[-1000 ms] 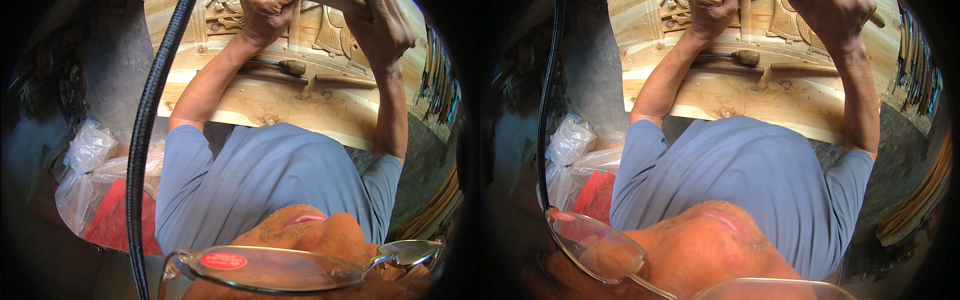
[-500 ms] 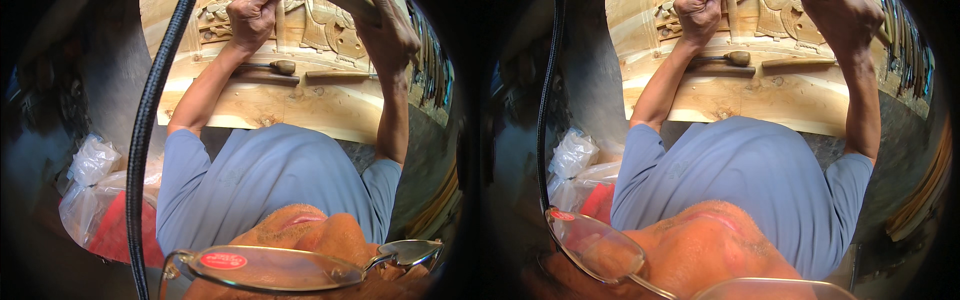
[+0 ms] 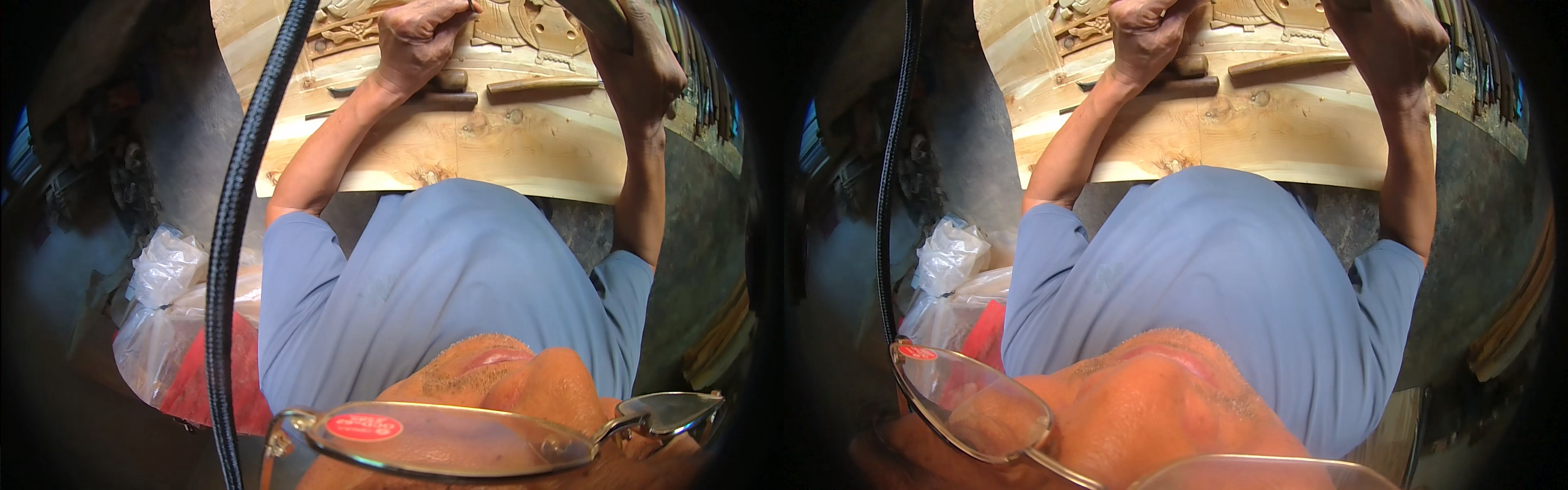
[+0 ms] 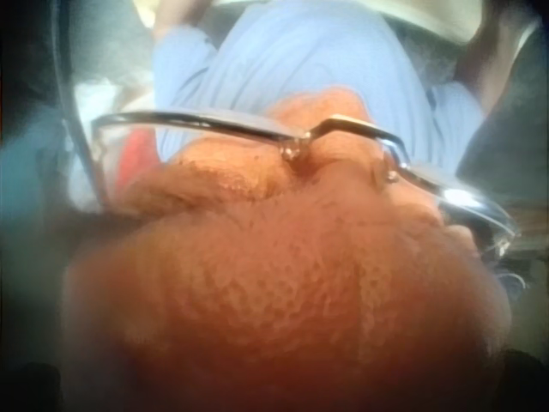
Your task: The person carves a wooden relief panel by striking a chisel with a mallet to remove wood. They move the chisel across different areas of the carving while repeatedly hitting it with the wooden mallet.
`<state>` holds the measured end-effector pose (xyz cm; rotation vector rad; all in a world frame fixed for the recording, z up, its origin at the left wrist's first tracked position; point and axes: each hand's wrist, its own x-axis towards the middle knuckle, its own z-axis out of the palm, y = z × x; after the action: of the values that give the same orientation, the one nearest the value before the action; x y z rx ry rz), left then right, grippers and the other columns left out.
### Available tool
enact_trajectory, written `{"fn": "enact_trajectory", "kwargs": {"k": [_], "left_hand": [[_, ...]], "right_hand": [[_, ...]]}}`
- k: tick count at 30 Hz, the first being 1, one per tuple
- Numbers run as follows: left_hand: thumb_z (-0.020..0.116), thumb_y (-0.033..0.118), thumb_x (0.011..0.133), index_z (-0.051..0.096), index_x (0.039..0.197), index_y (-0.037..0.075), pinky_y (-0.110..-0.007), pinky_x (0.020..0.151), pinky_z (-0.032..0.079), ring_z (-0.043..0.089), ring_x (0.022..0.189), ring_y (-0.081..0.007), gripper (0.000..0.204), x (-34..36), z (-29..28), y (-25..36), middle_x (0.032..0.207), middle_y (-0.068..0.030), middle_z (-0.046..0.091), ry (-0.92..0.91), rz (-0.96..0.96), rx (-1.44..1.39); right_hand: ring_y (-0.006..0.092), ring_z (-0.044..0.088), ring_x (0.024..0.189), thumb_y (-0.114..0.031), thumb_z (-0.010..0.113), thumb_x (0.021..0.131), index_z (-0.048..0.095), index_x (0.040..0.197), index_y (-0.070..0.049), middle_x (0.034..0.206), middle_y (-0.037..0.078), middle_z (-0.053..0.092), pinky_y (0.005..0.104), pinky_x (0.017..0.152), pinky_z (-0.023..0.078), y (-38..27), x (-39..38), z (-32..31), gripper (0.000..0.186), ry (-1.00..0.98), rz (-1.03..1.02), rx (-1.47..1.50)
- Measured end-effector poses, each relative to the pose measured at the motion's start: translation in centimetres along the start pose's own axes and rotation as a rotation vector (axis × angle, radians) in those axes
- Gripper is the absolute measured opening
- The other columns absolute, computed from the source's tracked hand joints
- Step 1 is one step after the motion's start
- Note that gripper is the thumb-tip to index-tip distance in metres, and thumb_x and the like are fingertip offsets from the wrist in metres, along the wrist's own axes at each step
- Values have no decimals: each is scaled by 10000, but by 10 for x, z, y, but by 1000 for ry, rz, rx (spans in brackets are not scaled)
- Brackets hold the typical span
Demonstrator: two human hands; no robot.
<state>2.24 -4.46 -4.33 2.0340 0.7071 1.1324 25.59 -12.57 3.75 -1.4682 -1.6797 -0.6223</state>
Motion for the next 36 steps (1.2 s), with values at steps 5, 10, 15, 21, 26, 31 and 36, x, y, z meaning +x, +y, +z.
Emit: {"fn": "enact_trajectory", "kwargs": {"k": [5,10,15,21,26,31,36], "left_hand": [[745,-2,882,781,1022,10,-329,621,547,710,666,-216,145,-9,9,-21,796,-149,744,17,29,33],[754,18,879,782,1012,23,-351,599,536,702,643,-221,137,-15,11,-21,764,-133,731,-27,-57,79],[764,36,873,784,1006,38,-356,600,538,708,646,-235,135,-14,13,-21,757,-126,730,-7,-39,82],[773,59,869,783,992,51,-362,596,534,704,635,-250,124,-7,7,-15,749,-115,730,-13,88,175],[755,49,860,780,1016,70,-375,592,528,685,632,-255,159,-2,3,-9,772,-110,723,-47,180,260],[725,52,828,776,1078,103,-393,586,520,655,644,-266,261,-8,3,-16,828,-103,699,-107,269,403],[700,76,844,740,987,94,-385,591,518,640,646,-257,150,-10,2,-20,811,-92,663,-157,253,450]], "right_hand": [[347,752,871,39,743,730,738,1234,-81,1025,197,752,385,762,599,7,-6,23,518,-112,0,23],[356,751,889,44,719,746,738,1238,-90,1032,201,750,393,761,601,-3,1,19,510,-205,-4,-56],[350,756,931,57,706,741,734,1255,-93,1060,199,752,388,790,608,3,-7,25,536,-198,26,27],[342,757,966,69,701,739,733,1258,-88,1082,191,754,391,819,608,9,-9,20,544,-144,-38,-5],[350,754,972,54,707,763,730,1230,-46,1083,192,753,394,829,605,7,-5,14,477,-106,-60,-2],[380,750,972,-124,779,855,693,1241,20,1084,210,748,414,838,597,12,-6,17,421,-113,-156,41],[330,751,922,-155,715,858,725,1232,-50,1092,173,752,397,780,598,-2,-1,18,388,-260,-275,-9]]}}
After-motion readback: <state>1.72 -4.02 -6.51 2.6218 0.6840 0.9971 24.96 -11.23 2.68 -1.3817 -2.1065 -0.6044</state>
